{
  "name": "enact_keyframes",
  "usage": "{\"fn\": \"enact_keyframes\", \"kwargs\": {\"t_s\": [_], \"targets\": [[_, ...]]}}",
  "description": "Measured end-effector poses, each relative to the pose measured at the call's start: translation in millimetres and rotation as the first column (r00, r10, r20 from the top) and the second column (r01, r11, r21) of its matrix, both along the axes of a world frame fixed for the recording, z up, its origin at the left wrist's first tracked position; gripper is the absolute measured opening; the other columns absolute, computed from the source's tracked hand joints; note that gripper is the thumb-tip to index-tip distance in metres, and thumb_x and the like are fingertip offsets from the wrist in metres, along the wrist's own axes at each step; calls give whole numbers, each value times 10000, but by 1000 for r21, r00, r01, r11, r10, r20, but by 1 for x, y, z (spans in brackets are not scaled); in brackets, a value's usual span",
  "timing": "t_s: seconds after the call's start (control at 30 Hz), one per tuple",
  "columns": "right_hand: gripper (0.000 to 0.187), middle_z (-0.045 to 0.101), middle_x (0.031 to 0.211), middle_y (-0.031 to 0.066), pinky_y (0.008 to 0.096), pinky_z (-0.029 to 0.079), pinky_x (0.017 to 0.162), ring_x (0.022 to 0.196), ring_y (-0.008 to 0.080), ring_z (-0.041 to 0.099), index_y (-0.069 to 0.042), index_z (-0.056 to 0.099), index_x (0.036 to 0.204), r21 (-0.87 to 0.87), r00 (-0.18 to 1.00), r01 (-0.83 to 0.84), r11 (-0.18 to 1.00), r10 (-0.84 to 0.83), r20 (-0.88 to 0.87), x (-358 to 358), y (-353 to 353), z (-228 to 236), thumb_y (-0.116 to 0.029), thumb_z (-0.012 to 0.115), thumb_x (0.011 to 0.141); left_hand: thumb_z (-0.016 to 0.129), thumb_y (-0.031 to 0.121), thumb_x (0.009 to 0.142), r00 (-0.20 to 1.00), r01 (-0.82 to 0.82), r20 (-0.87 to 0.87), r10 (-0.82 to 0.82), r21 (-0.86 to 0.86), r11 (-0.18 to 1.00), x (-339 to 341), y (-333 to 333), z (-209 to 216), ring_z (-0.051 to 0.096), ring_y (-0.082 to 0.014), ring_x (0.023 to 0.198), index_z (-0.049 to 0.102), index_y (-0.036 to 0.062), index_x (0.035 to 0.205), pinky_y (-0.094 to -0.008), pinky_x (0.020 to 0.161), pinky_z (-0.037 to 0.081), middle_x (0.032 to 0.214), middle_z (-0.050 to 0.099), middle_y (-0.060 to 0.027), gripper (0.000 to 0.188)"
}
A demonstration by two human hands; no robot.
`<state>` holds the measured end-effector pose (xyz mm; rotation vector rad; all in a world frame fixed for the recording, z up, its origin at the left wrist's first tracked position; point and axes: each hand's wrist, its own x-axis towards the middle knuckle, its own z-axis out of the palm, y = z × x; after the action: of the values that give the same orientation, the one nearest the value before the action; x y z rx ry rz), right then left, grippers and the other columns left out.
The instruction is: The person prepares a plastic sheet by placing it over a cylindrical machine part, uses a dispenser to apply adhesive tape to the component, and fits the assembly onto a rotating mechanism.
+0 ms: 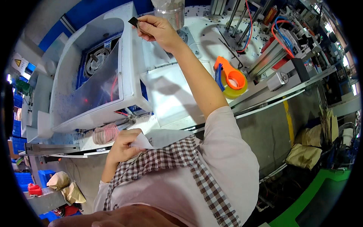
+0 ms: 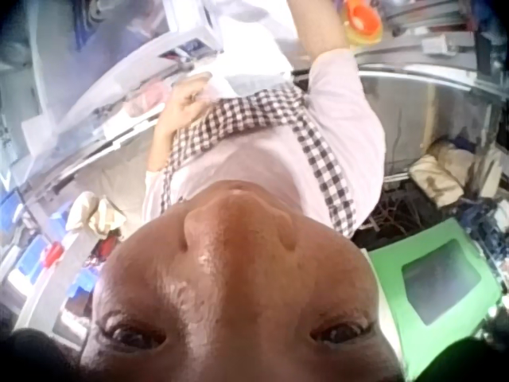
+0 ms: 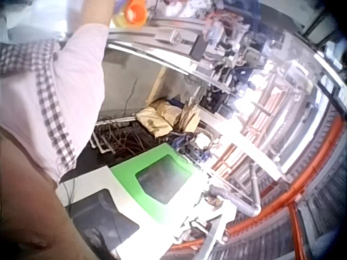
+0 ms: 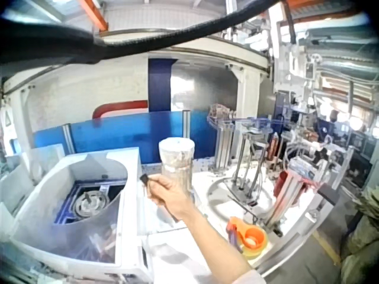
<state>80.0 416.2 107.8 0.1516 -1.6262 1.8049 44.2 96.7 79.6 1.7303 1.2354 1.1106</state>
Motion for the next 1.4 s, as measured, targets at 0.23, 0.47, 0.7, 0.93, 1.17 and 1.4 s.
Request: {"fn": "enact_keyframes", "kwargs": {"t_s": [0.23, 0.47, 0.7, 0.93, 1.17, 1.4], "targets": [[236, 602, 825, 45, 206, 437, 511, 646, 88, 565, 5, 566, 1060, -245, 834, 549, 799, -542, 99, 28, 47, -44, -171, 546, 905, 664, 67, 760, 1000, 2, 21, -1, -27, 1000, 4, -3, 0, 536, -255, 667, 618, -8, 861, -331, 588, 415, 734, 563, -95, 134], [249, 636, 835, 32, 222, 478, 581, 702, 89, 595, -15, 612, 1073, 101, 710, 695, 712, -702, 62, 19, 65, -36, -192, 588, 900, 664, 64, 758, 999, 19, 37, -17, -43, 999, 5, 1, -1, 538, -255, 673, 616, -13, 865, -332, 596, 419, 741, 565, -97, 140], [253, 651, 844, 64, 293, 486, 684, 777, 176, 612, -50, 650, 1047, 704, 811, 475, 529, -573, -117, 6, 17, -28, -195, 627, 841, 670, 41, 742, 999, 8, 45, -5, -77, 997, 1, 0, 1, 540, -244, 680, 622, -7, 867, -328, 603, 421, 745, 568, -90, 142], [263, 664, 1030, 90, 375, 484, 790, 938, 289, 628, -149, 661, 1052, 847, 93, 461, 266, -963, 252, 93, 131, -83, -295, 602, 841, 663, 43, 755, 997, -61, 41, 60, 23, 998, 4, 6, 5, 583, -254, 766, 622, -9, 892, -307, 689, 455, 852, 592, -116, 153], [265, 664, 1024, 80, 381, 474, 863, 1018, 275, 612, -312, 637, 1074, 927, -312, 180, 329, -875, 371, 107, 176, -119, -299, 555, 822, 616, 99, 859, 966, -253, 29, 256, -81, 964, 4, 23, 46, 628, -157, 700, 611, -15, 932, -269, 648, 483, 791, 643, -77, 136], [298, 626, 1050, 64, 243, 468, 805, 935, 131, 592, -30, 582, 1132, 1, 908, 369, 929, -361, 212, 91, 48, -8, -116, 619, 849, 580, 146, 902, 881, -301, 346, 324, -119, 946, -9, 62, 85, 638, -127, 802, 567, -7, 1051, -242, 671, 508, 916, 652, -68, 214]]}}
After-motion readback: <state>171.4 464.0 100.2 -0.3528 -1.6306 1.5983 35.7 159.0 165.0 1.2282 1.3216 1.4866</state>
